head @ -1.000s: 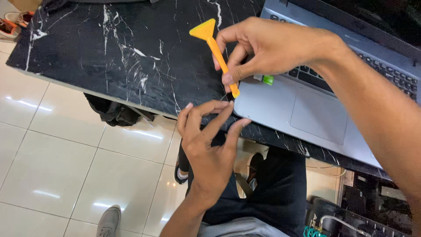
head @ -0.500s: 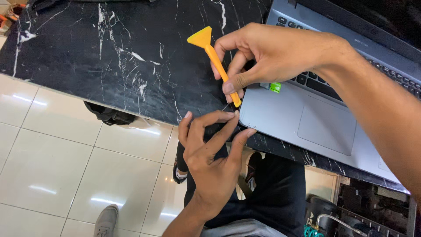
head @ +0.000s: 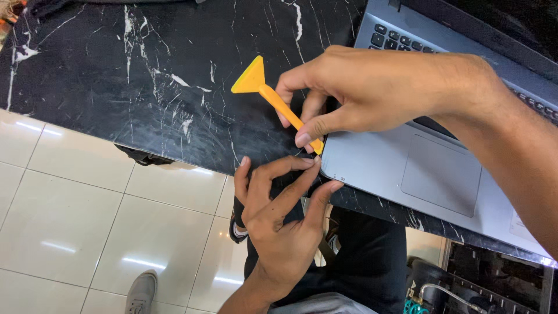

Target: The person uses a yellow plastic pry tool to separate the laptop's bottom casing from the main body. They remove the casing to expose the internal components, then use a screwdriver to remove screws from the motherboard and cooling system. Finally, they use tweezers to disconnect a ribbon cable from the motherboard.

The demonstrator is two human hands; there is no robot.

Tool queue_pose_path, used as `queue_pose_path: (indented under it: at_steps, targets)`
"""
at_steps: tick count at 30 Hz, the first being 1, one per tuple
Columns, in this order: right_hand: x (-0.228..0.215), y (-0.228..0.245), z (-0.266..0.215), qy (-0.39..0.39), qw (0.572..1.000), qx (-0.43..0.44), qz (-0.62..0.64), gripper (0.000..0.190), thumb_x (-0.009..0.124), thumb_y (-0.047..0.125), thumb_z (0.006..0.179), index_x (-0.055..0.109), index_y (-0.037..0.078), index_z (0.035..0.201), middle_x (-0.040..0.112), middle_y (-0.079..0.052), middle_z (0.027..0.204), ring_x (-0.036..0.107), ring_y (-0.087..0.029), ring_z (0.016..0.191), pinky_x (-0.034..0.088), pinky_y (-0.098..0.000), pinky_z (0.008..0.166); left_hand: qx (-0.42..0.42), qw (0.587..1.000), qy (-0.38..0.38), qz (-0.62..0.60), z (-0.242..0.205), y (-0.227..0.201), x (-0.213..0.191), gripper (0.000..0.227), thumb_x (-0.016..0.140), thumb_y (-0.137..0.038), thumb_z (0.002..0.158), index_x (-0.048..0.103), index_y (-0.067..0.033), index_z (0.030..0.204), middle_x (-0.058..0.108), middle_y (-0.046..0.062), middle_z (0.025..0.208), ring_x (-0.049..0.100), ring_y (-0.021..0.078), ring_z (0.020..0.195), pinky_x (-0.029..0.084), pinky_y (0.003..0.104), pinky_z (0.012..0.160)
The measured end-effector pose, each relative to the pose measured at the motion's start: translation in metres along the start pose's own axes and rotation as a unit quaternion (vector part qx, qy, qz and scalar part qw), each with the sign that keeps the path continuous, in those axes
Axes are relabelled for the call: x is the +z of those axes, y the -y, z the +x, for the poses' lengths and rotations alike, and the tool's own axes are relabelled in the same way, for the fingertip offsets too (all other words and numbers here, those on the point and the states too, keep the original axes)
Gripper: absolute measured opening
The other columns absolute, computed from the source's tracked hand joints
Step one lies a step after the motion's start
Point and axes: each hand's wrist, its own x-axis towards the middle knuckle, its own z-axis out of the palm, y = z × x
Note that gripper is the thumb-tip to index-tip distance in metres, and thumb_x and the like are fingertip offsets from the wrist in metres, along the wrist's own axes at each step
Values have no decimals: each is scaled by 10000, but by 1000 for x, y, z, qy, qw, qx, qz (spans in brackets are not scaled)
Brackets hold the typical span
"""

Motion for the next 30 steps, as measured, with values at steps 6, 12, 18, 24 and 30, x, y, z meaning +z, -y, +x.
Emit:
queue_pose_path:
  at_steps: [6,12,18,24,30]
  targets:
    - [-5,-1,2,8,1000,-16,-26,185,748,377,1058,772,197,1019,1063,164,981,942,-17,780,606,-278,652,5,1000,-11,10,-2,2,3,250,991,-278,922,891,-192,1134,821,-24,1170,806,115,1098,287,518,1406]
    - [-14,3,-4,21,996,56,-66,130,778,384,1073,812,278,1006,1017,173,770,597,-125,539,502,-314,590,1,1000,-12,10,-1,0,4,275,990,-289,924,892,-197,1164,807,-27,1168,795,112,1085,268,521,1420]
    - [-10,1,-9,13,997,25,-78,101,757,367,1098,763,289,1035,939,138,669,635,-127,552,556,-293,664,30,999,-1,34,4,1,5,239,901,-324,991,848,-169,1166,870,-25,1192,802,173,1151,272,472,1377]
    - [-2,-9,-17,-57,990,-102,-78,151,698,239,1104,744,144,1212,950,56,1117,895,-146,943,624,-345,744,30,999,21,38,5,-4,2,189,830,-301,1056,856,-202,1216,901,-33,1268,762,177,1281,258,440,1353]
    - [-11,-13,-10,-65,990,39,-119,219,612,291,1172,811,222,1113,920,109,896,857,-104,831,593,-314,830,33,997,39,58,7,-1,0,251,841,-359,1040,847,-220,1249,886,-76,1283,763,181,1325,255,431,1347]
